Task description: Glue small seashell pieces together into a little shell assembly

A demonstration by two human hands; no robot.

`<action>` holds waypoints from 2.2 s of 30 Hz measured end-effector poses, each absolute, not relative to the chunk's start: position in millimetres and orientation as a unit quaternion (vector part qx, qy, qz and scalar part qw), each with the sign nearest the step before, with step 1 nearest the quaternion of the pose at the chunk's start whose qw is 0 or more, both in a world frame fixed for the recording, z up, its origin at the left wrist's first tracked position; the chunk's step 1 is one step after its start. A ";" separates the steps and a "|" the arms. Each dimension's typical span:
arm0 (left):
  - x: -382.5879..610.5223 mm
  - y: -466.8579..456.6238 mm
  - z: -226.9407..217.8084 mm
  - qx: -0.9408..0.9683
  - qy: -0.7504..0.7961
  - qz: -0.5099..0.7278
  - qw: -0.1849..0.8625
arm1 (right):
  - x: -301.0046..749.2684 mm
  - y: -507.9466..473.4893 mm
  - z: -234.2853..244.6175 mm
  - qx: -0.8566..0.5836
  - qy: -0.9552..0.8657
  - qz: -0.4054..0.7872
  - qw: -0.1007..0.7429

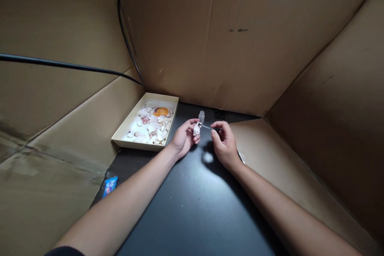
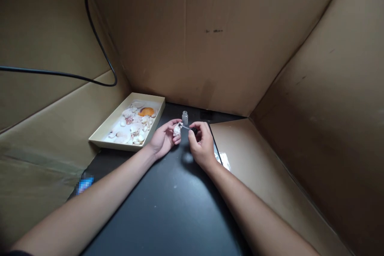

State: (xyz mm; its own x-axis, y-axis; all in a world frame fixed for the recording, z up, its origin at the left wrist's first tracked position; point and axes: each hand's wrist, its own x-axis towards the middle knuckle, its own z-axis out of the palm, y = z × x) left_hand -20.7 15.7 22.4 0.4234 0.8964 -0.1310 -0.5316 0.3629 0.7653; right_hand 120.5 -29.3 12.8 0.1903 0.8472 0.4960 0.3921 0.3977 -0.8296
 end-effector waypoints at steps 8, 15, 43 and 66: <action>-21.0 16.4 20.0 0.305 0.284 0.458 0.785 | 117.8 -35.2 17.4 -0.504 -0.649 0.155 0.548; -17.2 14.5 18.7 0.320 0.300 0.485 0.756 | 118.1 -32.7 16.9 -0.513 -0.648 0.158 0.541; -6.5 9.3 13.3 0.476 0.358 0.532 0.601 | 118.2 -27.1 13.5 -0.568 -0.658 0.193 0.455; -8.2 16.1 2.8 0.459 0.383 0.548 0.585 | 120.3 -26.6 12.5 -0.570 -0.636 0.249 0.456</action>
